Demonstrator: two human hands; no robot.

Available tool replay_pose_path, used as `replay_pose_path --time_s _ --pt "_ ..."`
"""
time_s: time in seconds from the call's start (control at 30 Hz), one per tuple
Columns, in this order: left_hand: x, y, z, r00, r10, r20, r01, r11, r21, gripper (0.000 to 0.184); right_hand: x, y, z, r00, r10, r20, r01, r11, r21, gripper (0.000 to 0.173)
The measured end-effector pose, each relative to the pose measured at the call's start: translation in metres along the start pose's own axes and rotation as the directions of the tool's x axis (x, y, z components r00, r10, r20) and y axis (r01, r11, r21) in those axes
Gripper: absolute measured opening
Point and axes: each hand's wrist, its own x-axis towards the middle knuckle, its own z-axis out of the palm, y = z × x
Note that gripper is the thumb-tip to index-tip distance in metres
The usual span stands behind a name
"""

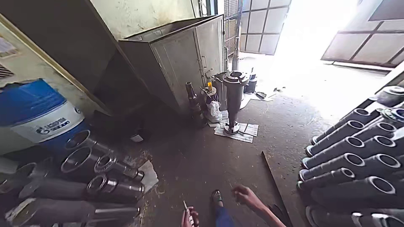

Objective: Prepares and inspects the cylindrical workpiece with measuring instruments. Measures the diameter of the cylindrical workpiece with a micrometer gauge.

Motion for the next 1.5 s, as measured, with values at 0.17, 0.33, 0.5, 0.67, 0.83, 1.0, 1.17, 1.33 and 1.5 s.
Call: replay_pose_path --time_s 0.17,0.33,0.5,0.67,0.83,1.0,1.17,1.33,1.5 --pt "0.140 0.130 0.136 0.942 0.099 0.320 -0.025 0.974 -0.226 0.043 0.097 -0.088 0.001 0.982 0.041 0.183 -0.007 0.982 -0.186 0.037" --pt "0.206 0.224 0.248 0.820 0.101 0.563 0.165 0.900 -0.403 0.036 0.198 -0.166 -0.032 0.974 -0.103 0.200 0.064 0.979 0.194 0.036" --pt "0.318 0.252 0.309 0.747 0.072 0.660 0.049 0.985 -0.163 0.039 0.310 -0.198 -0.094 0.994 -0.099 0.052 0.081 0.961 0.265 0.034" --pt "0.430 0.289 0.376 0.776 -0.046 0.630 -0.012 0.996 0.088 0.034 0.424 -0.225 -0.171 0.996 -0.084 0.026 0.081 0.993 0.089 0.037" --pt "0.524 0.360 0.435 0.807 -0.141 0.573 0.062 0.986 0.155 0.037 0.529 -0.293 -0.233 0.998 -0.036 0.050 0.041 0.992 -0.122 0.045" --pt "0.645 0.429 0.522 0.923 -0.101 0.370 0.014 0.973 0.230 0.037 0.605 -0.339 -0.297 0.994 0.001 -0.107 -0.007 0.999 -0.054 0.041" --pt "0.831 0.487 0.627 0.964 0.120 0.237 -0.250 0.716 0.652 0.023 0.668 -0.344 -0.334 0.962 0.102 -0.252 -0.089 0.994 0.063 0.039" --pt "1.015 0.481 0.724 0.990 0.106 0.095 -0.132 0.433 0.892 0.030 0.734 -0.358 -0.343 0.870 0.263 -0.416 -0.232 0.965 0.125 0.041" --pt "1.112 0.466 0.764 0.995 0.096 -0.008 -0.022 0.307 0.951 0.025 0.779 -0.395 -0.327 0.765 0.326 -0.556 -0.143 0.927 0.347 0.033"
